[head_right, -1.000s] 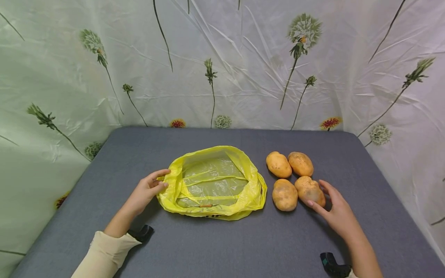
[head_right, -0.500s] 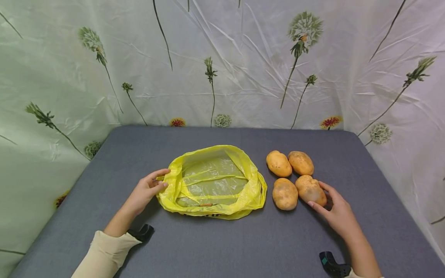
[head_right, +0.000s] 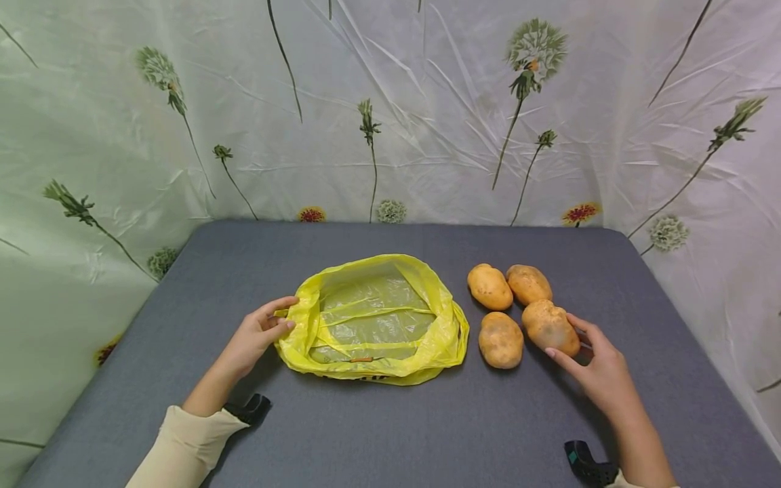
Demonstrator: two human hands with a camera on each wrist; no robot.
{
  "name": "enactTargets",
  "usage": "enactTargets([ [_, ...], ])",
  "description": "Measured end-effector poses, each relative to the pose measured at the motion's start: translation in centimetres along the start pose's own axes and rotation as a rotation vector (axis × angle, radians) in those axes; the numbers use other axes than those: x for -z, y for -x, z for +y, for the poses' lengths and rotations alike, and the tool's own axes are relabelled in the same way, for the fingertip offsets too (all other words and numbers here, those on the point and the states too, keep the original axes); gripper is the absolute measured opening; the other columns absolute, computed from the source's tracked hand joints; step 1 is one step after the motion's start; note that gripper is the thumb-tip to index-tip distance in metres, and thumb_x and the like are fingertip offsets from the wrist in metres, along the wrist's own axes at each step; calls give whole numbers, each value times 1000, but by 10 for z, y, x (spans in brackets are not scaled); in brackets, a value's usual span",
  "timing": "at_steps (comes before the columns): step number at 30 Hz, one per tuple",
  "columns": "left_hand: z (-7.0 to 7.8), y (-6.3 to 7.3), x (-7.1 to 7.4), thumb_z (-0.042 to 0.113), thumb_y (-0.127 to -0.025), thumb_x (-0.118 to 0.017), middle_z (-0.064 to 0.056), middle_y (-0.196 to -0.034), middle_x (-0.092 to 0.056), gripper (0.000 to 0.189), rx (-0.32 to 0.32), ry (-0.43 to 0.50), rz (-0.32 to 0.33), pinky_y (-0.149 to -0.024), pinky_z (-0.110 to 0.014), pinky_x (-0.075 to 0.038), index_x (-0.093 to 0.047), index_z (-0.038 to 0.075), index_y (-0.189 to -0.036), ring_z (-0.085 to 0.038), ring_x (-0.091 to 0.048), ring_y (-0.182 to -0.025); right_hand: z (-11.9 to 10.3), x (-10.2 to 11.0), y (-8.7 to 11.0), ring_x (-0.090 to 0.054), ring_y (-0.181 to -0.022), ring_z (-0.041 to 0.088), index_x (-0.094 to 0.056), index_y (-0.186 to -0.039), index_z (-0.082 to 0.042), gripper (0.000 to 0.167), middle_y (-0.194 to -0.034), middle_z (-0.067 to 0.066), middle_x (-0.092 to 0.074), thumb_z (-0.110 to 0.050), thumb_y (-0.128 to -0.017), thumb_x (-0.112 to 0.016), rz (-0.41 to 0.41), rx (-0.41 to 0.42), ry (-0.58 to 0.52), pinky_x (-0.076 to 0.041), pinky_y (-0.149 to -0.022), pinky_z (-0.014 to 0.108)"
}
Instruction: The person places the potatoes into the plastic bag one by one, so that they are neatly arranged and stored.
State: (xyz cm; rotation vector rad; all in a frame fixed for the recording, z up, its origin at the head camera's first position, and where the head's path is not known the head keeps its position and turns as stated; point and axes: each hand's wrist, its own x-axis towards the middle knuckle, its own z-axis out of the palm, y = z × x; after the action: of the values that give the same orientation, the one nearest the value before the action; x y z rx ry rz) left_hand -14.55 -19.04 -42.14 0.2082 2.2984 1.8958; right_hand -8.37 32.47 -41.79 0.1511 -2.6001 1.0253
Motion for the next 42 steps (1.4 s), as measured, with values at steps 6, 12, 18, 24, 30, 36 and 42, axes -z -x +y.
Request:
enactTargets([
  [6,1,0,-1,3,-86,-57,-23,-99,-51,45,12,-1,2,-60,-23,-45,-43,1,-129,-14,-52,-76,1,-1,-2,-39,-96,-18,-45,-128,-2,65,-120,-14,-47,-4,-71,-75,49,55,-24,-32,-73,1],
  [12,1,0,-1,3,-86,-58,-22,-97,-51,45,14,-1,1,-60,-23,-45,-44,1,-129,-14,-52,-76,22,-7,-10,-41,-100,-13,-44,-132,-19,73,-122,-5,-50,-12,-69,-79,60,85,22,-31,-75,2],
  [18,0,0,0,3,-87,-57,-23,-99,-50,45,13,-7,-2,-59,-23,-45,-43,1,-129,-14,-52,-75,12,-16,-22,-44,-101,-8,-45,-132,-17,75,-120,4,-53,-8,-66,-80,54,169,-16,-32,-77,4],
  [24,9,4,-1,-2,-87,-55,-24,-97,-50,44,11,-11,1,-58,-22,-44,-42,-3,-129,-12,-51,-73,-35,-20,-36,-44,-97,-10,-47,-127,-5,69,-113,18,-54,-2,-65,-79,26,217,-68,-34,-77,5],
  [30,24,10,-4,-3,-87,-53,-25,-96,-50,43,27,-39,-2,-59,-21,-43,-41,-5,-129,-12,-50,-73,-67,-28,-50,-46,-95,-9,-48,-122,3,72,-109,20,-55,11,-58,-78,11,320,-95,-36,-77,7],
  [36,26,10,-5,-3,-87,-53,-25,-94,-50,43,25,-38,-4,-58,-22,-43,-42,-5,-128,-13,-50,-72,-79,-42,-60,-48,-96,-2,-48,-124,0,70,-116,15,-53,5,-62,-78,-55,317,-143,-37,-77,9],
  [42,25,8,-5,-3,-87,-53,-25,-95,-49,43,30,-32,-7,-58,-22,-44,-42,-4,-128,-14,-50,-72,-95,-60,-68,-54,-97,21,-46,-124,2,66,-120,16,-50,4,-66,-76,-134,310,-191,-40,-77,11],
])
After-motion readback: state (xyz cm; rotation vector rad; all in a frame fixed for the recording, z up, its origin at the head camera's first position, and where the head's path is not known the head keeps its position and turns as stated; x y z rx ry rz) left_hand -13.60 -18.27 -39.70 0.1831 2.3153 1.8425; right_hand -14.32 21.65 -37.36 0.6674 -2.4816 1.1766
